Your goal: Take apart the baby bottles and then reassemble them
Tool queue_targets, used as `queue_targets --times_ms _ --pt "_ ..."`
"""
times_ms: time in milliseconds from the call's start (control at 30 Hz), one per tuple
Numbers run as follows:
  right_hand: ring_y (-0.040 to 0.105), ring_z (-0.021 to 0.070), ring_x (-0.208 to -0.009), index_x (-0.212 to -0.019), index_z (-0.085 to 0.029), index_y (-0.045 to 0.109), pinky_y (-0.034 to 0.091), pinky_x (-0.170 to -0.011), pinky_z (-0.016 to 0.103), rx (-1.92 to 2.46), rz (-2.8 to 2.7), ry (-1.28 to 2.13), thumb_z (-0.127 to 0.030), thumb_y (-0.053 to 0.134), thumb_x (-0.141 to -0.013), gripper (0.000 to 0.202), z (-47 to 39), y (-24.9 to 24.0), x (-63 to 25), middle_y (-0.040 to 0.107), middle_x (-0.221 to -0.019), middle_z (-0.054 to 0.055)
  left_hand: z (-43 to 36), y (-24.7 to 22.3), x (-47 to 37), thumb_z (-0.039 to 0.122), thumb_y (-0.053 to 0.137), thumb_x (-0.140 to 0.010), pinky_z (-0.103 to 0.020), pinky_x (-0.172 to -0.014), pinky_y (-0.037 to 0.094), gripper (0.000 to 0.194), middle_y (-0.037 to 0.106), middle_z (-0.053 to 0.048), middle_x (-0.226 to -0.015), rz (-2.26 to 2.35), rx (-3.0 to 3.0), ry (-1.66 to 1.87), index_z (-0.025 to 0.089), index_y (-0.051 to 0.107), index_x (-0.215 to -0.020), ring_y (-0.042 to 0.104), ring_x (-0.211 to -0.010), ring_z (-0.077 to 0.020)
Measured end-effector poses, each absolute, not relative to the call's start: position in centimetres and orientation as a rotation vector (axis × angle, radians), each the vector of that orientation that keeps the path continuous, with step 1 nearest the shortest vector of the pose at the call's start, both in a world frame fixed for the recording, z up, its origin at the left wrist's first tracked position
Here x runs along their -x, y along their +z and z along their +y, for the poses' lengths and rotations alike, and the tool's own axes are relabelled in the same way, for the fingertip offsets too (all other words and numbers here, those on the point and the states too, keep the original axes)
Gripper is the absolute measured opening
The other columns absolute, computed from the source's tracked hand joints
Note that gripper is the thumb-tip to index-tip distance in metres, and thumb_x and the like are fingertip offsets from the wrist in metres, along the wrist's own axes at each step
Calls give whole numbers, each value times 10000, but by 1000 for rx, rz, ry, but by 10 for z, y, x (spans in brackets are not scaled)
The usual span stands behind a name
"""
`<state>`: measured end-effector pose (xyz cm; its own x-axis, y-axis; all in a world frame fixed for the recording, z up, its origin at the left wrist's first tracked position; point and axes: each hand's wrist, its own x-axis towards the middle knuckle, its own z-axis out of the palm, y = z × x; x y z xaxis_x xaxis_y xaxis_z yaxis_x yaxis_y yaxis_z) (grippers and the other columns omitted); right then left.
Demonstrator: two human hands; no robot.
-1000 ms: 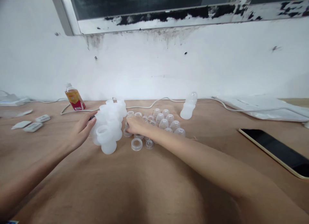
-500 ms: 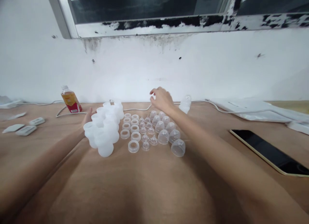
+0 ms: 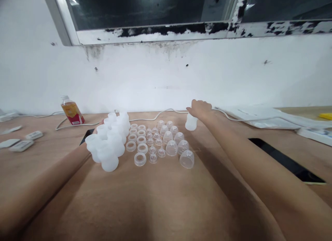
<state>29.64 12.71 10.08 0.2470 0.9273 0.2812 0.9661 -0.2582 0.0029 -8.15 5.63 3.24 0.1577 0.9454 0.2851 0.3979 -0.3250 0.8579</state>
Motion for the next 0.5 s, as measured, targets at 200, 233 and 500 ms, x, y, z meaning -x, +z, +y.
queue_targets --times_ms 200,233,500 --pt "512 278 -871 -1017 -112 499 390 -689 377 1829 -1715 -593 -430 427 -762 414 70 137 -274 537 -987 168 70 53 105 447 20 -841 -415 -788 437 581 514 -115 -1150 1425 -1602 1482 125 421 -1112 486 -1052 -235" --pt "515 259 -852 -990 -122 508 394 -693 362 1705 -1690 -575 -434 442 -755 396 56 143 -266 552 -949 151 67 64 105 439 23 -841 -421 -845 405 560 403 -125 -1259 1432 -1596 1542 137 368 -1162 396 -1141 -234" --pt "415 78 -404 -820 -182 514 346 -400 216 1112 -1948 380 -473 407 -773 314 -26 132 -178 486 -542 -27 -37 115 13 445 478 -728 -413 -866 392 513 414 -87 -1224 1224 -2849 1251 205 366 -1168 417 -1102 -264"
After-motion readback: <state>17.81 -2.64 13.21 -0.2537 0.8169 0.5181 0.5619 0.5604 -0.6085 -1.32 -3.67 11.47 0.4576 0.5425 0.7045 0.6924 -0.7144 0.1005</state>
